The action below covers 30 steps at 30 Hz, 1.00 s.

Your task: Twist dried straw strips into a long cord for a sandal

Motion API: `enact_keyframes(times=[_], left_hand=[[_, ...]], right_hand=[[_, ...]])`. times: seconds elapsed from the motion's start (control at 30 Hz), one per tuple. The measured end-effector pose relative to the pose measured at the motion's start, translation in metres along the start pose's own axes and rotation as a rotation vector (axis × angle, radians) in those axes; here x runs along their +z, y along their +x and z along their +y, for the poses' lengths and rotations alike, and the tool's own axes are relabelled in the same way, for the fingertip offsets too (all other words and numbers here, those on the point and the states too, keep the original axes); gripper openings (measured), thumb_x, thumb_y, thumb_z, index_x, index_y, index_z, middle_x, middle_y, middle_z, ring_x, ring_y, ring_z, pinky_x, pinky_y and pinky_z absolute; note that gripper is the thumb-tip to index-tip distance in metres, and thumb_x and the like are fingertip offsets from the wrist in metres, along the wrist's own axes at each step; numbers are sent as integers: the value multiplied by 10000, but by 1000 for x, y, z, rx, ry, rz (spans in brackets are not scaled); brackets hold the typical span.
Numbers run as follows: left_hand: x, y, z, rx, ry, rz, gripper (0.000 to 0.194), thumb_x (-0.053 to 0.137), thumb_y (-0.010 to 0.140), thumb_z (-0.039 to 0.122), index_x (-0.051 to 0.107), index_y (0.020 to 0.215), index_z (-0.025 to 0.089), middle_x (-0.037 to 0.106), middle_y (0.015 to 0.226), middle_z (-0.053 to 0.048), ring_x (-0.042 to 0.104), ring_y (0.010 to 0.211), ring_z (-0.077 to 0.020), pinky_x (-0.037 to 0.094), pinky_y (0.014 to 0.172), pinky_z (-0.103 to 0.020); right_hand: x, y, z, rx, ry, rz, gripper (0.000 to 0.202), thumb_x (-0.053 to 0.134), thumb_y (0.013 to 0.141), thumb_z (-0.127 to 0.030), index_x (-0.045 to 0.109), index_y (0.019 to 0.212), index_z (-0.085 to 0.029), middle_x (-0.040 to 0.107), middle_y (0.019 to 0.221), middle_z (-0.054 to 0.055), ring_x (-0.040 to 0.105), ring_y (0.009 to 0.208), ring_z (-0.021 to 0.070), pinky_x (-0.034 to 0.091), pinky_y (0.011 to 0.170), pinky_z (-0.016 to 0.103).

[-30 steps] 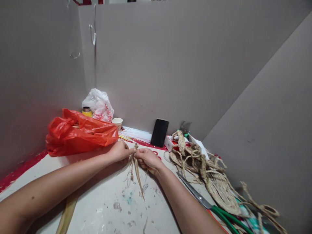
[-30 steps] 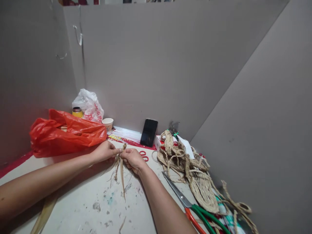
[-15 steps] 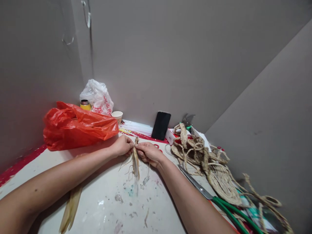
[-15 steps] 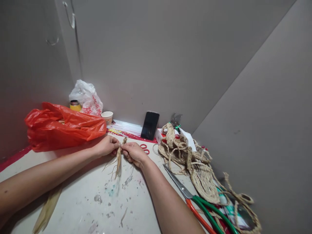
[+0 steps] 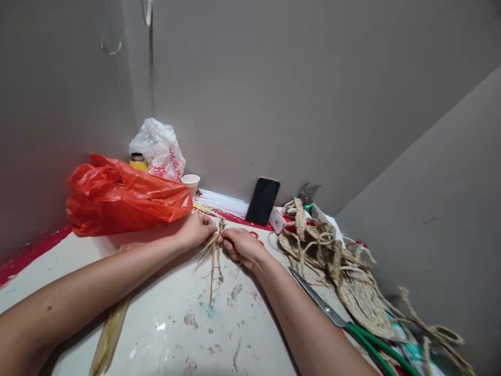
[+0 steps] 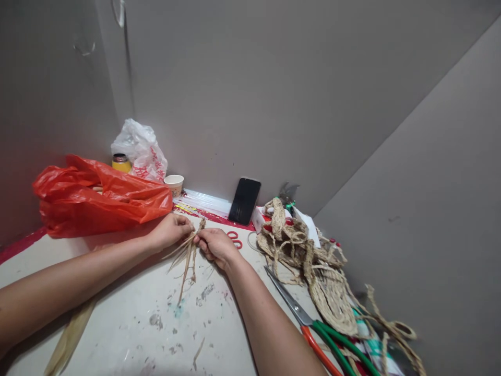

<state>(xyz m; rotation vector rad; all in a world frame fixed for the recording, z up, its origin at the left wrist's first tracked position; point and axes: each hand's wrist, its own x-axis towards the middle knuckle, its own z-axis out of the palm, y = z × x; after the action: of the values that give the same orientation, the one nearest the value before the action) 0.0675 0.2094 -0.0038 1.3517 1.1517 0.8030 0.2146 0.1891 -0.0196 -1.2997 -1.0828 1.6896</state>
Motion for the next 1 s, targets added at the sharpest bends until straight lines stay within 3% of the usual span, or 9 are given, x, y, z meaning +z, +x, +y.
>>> enact_keyframes(times=[0.2,0.27,0.37,0.43,0.6,0.73,0.87,0.93,1.0], left_hand=[[-12,3,9,-192,-201,20,129,507,797,119,456,684,154,603,622,-2,577,497,-94,458,505,-208],[-14,4,9,-212,-192,26,151,495,810,130,428,679,164,506,522,49,484,404,-62,392,441,-179],[-13,4,8,-240,-140,7,180,507,818,184,447,650,159,342,416,97,270,305,-29,188,354,-164],[-11,3,7,-264,-95,-37,213,586,777,253,493,621,141,324,390,93,228,302,-28,116,352,-186],[-12,4,5,-211,16,-192,264,703,644,354,556,605,138,352,370,85,226,320,-32,103,369,-211],[-15,7,4,-180,56,-236,263,735,568,355,596,613,136,369,374,90,210,316,-27,98,363,-215],[-14,8,1,-138,1,-306,275,722,575,370,654,639,111,453,400,66,207,321,-18,81,369,-215],[-13,8,-2,-126,-50,-313,274,718,579,365,668,644,104,553,468,29,270,337,-21,127,372,-206],[-13,10,-6,-110,-134,-327,257,735,560,335,678,645,99,628,558,-10,413,407,-47,264,415,-195]], right_hand=[[1,-1,-1,11,-16,-10,149,506,720,-241,540,607,-150,374,326,-91,162,269,20,84,295,156],[1,-1,0,13,-18,-21,150,512,720,-253,541,614,-151,374,327,-91,162,270,21,83,297,156],[-1,-1,-1,18,-17,-44,157,522,724,-276,543,628,-154,379,336,-92,164,275,22,82,301,158],[-2,-2,-2,19,-15,-58,163,533,723,-292,540,633,-156,379,343,-94,163,278,21,81,305,159],[-4,-3,-2,18,-9,-80,163,538,717,-288,532,623,-155,377,342,-90,159,283,21,73,311,164],[-7,-2,-2,18,-8,-96,174,536,715,-300,533,620,-154,374,345,-90,156,287,21,70,316,167],[-9,-3,-4,31,-25,-112,172,541,704,-308,550,637,-150,382,354,-89,162,293,21,65,320,169],[-10,-4,-4,34,-38,-114,174,545,704,-313,557,649,-149,385,356,-88,169,297,23,68,322,169],[-12,-4,-4,37,-54,-112,179,548,708,-322,557,655,-151,387,356,-88,175,298,24,71,323,169]])
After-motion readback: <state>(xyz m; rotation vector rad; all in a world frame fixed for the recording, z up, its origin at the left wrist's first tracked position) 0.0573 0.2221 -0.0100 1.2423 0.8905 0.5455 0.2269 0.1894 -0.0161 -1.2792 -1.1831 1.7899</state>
